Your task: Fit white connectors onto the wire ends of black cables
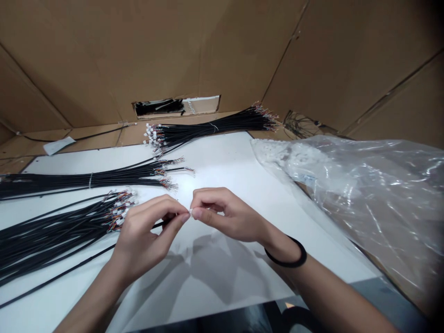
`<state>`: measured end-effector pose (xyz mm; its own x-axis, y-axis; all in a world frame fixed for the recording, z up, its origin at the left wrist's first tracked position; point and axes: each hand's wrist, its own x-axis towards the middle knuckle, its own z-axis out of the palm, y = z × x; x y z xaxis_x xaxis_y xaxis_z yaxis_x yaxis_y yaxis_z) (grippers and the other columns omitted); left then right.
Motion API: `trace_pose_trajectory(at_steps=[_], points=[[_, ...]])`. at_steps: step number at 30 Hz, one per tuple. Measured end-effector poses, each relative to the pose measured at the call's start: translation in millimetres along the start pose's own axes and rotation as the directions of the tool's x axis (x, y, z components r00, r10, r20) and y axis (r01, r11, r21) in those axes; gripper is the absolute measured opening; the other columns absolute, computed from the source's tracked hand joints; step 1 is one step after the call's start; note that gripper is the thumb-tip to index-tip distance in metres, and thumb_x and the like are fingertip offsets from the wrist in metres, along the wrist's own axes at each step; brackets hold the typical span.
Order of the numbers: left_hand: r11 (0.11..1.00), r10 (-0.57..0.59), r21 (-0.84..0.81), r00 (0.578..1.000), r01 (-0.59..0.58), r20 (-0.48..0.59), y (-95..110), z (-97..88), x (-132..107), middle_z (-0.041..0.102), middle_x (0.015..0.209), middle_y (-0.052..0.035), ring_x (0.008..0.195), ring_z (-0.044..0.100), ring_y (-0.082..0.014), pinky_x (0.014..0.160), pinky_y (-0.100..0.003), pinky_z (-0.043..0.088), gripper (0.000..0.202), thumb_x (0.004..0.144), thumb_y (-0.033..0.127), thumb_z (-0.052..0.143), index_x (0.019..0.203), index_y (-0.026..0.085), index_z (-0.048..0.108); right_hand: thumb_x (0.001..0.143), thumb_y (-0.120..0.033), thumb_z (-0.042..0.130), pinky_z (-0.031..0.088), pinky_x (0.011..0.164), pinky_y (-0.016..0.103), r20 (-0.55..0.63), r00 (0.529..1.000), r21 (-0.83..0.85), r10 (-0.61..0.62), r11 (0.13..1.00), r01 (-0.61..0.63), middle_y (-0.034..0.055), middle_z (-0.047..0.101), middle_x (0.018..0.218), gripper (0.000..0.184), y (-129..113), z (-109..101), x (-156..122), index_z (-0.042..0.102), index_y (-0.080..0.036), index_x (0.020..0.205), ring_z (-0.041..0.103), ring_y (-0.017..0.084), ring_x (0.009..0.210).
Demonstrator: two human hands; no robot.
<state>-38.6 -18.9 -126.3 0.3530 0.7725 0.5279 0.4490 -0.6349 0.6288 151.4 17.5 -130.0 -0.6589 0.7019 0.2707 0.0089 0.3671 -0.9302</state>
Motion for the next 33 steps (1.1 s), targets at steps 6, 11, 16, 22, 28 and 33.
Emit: trace_pose_trajectory(at_steps=[6,11,16,22,28,33], points=[[0.949,-0.185,-0.276,0.979,0.156,-0.082,-3.5,-1.1,-2.2,0.065,0.089,-0.0049,0.067,0.059,-0.0116,0.063,-0.024,0.051,0.014,0.081,0.01,0.061,0.093,0.017,0.066,0.089,-0.045,0.058,0.03,0.052,0.021,-0.086,0.993,0.062,0.075,0.996,-0.07,-0.0014,0.048,0.068,0.034,1.0,-0.2,0.1,0.059,-0.014,0.074,0.041,0.009,0.059],[0.941,-0.163,-0.316,0.98,0.12,-0.113,-4.8,1.3,-2.8,0.062,0.092,-0.0057,0.066,0.057,-0.0108,0.061,-0.024,0.05,0.019,0.078,0.007,0.061,0.094,0.017,0.066,0.086,-0.047,0.061,0.032,0.048,0.02,-0.128,0.984,0.033,0.125,0.992,-0.121,-0.0006,0.049,0.067,0.035,2.4,-0.3,0.7,0.061,-0.014,0.076,0.043,0.009,0.057],[0.957,-0.136,-0.273,0.982,0.096,-0.133,-4.7,2.0,-1.7,0.062,0.091,-0.0069,0.07,0.058,-0.012,0.061,-0.023,0.05,0.017,0.078,0.006,0.061,0.092,0.016,0.065,0.082,-0.045,0.065,0.035,0.045,0.02,-0.167,0.974,0.064,0.155,0.987,-0.146,0.0,0.051,0.068,0.032,3.1,1.9,0.8,0.063,-0.013,0.079,0.043,0.009,0.056],[0.989,-0.034,-0.151,0.986,0.009,-0.164,-3.8,2.2,-1.6,0.064,0.087,-0.0067,0.076,0.061,-0.0149,0.06,-0.024,0.051,0.018,0.078,0.005,0.06,0.09,0.016,0.064,0.078,-0.044,0.07,0.035,0.042,0.019,-0.2,0.95,0.124,0.24,0.968,-0.218,0.0,0.051,0.067,0.031,2.8,3.9,0.4,0.066,-0.013,0.082,0.044,0.009,0.055],[0.995,0.061,-0.066,0.985,-0.073,-0.16,-0.8,3.7,-0.4,0.065,0.082,-0.0046,0.075,0.061,-0.014,0.058,-0.022,0.049,0.02,0.078,0.0,0.06,0.09,0.017,0.064,0.077,-0.045,0.069,0.034,0.04,0.019,-0.156,0.94,0.195,0.302,0.943,-0.27,-0.0012,0.052,0.059,0.034,1.3,5.4,1.5,0.063,-0.013,0.067,0.042,0.007,0.047],[0.991,0.074,-0.095,0.986,-0.089,-0.148,-0.3,4.3,-0.9,0.065,0.083,-0.0051,0.076,0.061,-0.0147,0.058,-0.024,0.05,0.024,0.079,-0.001,0.058,0.093,0.017,0.064,0.076,-0.046,0.069,0.032,0.037,0.017,-0.122,0.914,0.234,0.388,0.906,-0.353,-0.0036,0.048,0.05,0.036,-0.6,6.0,1.0,0.061,-0.013,0.063,0.041,0.006,0.042]])
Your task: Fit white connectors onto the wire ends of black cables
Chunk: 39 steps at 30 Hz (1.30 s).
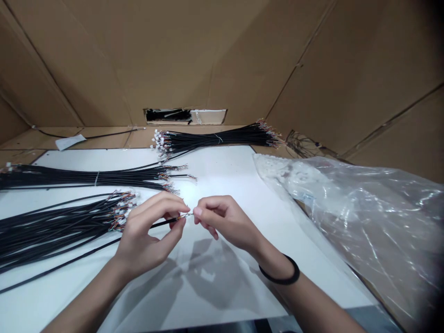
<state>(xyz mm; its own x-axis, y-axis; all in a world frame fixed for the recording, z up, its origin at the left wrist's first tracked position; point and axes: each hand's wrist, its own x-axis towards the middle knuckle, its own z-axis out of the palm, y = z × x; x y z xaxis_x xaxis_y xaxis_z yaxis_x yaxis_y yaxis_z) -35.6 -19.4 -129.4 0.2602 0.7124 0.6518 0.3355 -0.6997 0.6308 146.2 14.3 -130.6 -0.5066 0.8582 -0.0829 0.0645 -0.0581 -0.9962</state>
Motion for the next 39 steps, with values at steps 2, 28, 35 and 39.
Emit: trace_pose_trajectory(at_steps=[2,28,35,39], points=[[0.999,-0.028,-0.015,1.0,0.028,-0.007,-0.3,-0.3,-1.3,0.063,0.086,-0.0059,0.079,0.061,-0.0154,0.06,-0.024,0.051,0.025,0.078,-0.001,0.059,0.095,0.017,0.063,0.074,-0.045,0.072,0.035,0.037,0.017,0.001,1.0,0.024,-0.005,1.0,0.005,-0.0045,0.046,0.05,0.033,0.6,0.0,-0.2,0.062,-0.014,0.066,0.041,0.007,0.043],[0.976,-0.175,-0.133,0.985,0.174,0.007,-3.1,-1.9,0.9,0.06,0.09,-0.0057,0.079,0.061,-0.0117,0.06,-0.017,0.054,0.009,0.082,0.009,0.065,0.085,0.017,0.068,0.07,-0.034,0.08,0.038,0.036,0.015,0.13,0.991,0.324,-0.039,0.946,-0.005,-0.0029,0.057,0.057,0.026,3.6,-4.3,1.3,0.071,-0.011,0.078,0.046,0.005,0.042],[0.965,-0.243,-0.098,0.969,0.245,0.033,-4.1,-2.9,0.7,0.06,0.087,-0.0042,0.082,0.059,-0.011,0.057,-0.012,0.049,0.01,0.085,0.013,0.063,0.076,0.018,0.067,0.071,-0.03,0.077,0.034,0.035,0.016,0.21,0.977,0.472,0.036,0.871,-0.134,-0.0028,0.056,0.055,0.021,7.8,-1.9,1.9,0.07,-0.011,0.071,0.041,0.004,0.04],[0.964,-0.227,-0.135,0.973,0.229,0.026,-3.5,-2.2,-0.8,0.059,0.092,-0.0038,0.082,0.059,-0.0103,0.062,-0.014,0.051,0.011,0.085,0.01,0.061,0.083,0.019,0.066,0.07,-0.029,0.076,0.031,0.034,0.017,0.216,0.97,0.483,0.109,0.852,-0.203,-0.002,0.054,0.054,0.019,8.0,-1.5,2.4,0.07,-0.011,0.069,0.04,0.004,0.039]])
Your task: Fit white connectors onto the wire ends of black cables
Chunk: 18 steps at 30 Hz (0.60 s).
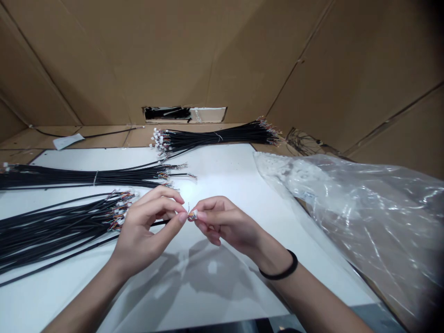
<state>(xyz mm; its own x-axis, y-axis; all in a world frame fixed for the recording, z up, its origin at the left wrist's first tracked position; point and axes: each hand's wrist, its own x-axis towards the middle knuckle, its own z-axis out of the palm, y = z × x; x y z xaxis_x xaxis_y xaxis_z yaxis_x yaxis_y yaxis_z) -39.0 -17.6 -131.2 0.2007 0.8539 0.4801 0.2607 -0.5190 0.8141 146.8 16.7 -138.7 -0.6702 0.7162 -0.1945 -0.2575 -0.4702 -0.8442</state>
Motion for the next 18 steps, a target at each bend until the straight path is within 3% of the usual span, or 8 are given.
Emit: trace_pose_trajectory(at_steps=[4,8,18], points=[[0.992,-0.051,-0.115,0.999,0.049,-0.018,0.9,1.2,-1.1,0.053,0.103,-0.0035,0.07,0.057,-0.0056,0.061,-0.017,0.05,0.018,0.086,0.009,0.06,0.099,0.021,0.064,0.068,-0.028,0.075,0.031,0.034,0.017,-0.049,0.997,-0.032,-0.054,0.998,0.052,-0.0019,0.054,0.05,0.018,-0.5,0.1,1.0,0.071,-0.011,0.068,0.039,0.005,0.04],[0.969,-0.138,-0.211,0.99,0.129,-0.028,1.4,1.9,-1.5,0.053,0.102,-0.0021,0.06,0.054,-0.0026,0.055,-0.016,0.047,0.016,0.087,0.011,0.059,0.099,0.021,0.062,0.067,-0.027,0.075,0.031,0.035,0.018,-0.056,0.994,-0.048,-0.092,0.995,0.09,-0.0027,0.053,0.049,0.016,-0.1,0.9,1.3,0.071,-0.012,0.069,0.039,0.006,0.04],[0.88,-0.364,-0.365,0.925,0.305,-0.105,9.7,5.4,0.1,0.061,0.072,0.001,0.052,0.054,-0.0063,0.047,-0.017,0.043,0.007,0.081,0.015,0.065,0.088,0.017,0.066,0.07,-0.028,0.073,0.033,0.036,0.017,-0.069,0.994,-0.065,-0.082,0.995,0.077,-0.0022,0.053,0.05,0.017,0.2,2.1,2.2,0.07,-0.012,0.066,0.042,0.006,0.042]])
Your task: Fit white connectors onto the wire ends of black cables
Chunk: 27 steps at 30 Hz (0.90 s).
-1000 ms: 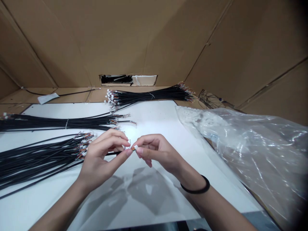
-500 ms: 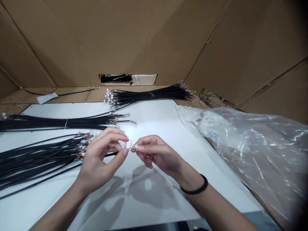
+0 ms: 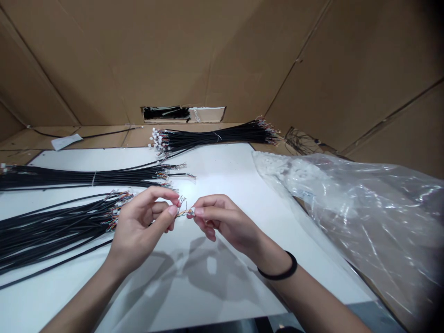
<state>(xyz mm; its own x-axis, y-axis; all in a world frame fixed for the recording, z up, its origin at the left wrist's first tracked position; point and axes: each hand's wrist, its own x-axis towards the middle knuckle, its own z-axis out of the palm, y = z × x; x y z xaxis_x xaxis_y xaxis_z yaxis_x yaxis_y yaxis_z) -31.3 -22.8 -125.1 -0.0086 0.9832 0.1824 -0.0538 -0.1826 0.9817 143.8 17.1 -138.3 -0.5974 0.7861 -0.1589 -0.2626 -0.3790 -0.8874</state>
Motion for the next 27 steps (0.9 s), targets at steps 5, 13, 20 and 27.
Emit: trace_pose_trajectory(at_steps=[5,13,20,27], points=[[0.992,-0.056,-0.114,0.998,0.051,-0.042,3,3.7,0,0.065,0.07,0.0,0.051,0.055,-0.0077,0.047,-0.018,0.043,0.01,0.078,0.016,0.068,0.087,0.018,0.067,0.073,-0.031,0.069,0.033,0.036,0.017,0.002,1.0,-0.024,0.017,1.0,-0.017,-0.0013,0.053,0.052,0.02,0,1,0,0.069,-0.011,0.068,0.043,0.007,0.043],[0.997,0.06,-0.052,0.992,-0.055,0.108,-5,-8.1,6,0.063,0.077,-0.0015,0.054,0.056,-0.0087,0.046,-0.019,0.046,0.007,0.078,0.018,0.07,0.074,0.022,0.074,0.074,-0.033,0.071,0.035,0.037,0.017,0.036,0.999,-0.023,0.006,1.0,-0.005,-0.0021,0.052,0.054,0.022,1,-1,0,0.068,-0.012,0.071,0.043,0.006,0.044],[0.992,0.082,0.094,0.995,-0.087,0.064,-5,-6.8,4,0.056,0.083,-0.0059,0.069,0.052,-0.0135,0.048,-0.019,0.044,0.011,0.073,0.02,0.075,0.063,0.02,0.072,0.076,-0.033,0.071,0.036,0.039,0.017,0.036,0.999,-0.026,-0.03,0.999,0.031,-0.0028,0.052,0.056,0.021,1,1,-2,0.067,-0.013,0.071,0.043,0.006,0.046],[0.984,0.085,0.151,0.995,-0.093,0.059,-3,-6.7,3,0.055,0.093,-0.0066,0.078,0.053,-0.0155,0.052,-0.019,0.044,0.012,0.071,0.019,0.075,0.061,0.02,0.07,0.079,-0.032,0.072,0.035,0.04,0.017,0.068,0.99,-0.021,-0.12,0.992,0.122,-0.005,0.049,0.054,0.019,3,3,-3,0.069,-0.013,0.076,0.041,0.006,0.046]])
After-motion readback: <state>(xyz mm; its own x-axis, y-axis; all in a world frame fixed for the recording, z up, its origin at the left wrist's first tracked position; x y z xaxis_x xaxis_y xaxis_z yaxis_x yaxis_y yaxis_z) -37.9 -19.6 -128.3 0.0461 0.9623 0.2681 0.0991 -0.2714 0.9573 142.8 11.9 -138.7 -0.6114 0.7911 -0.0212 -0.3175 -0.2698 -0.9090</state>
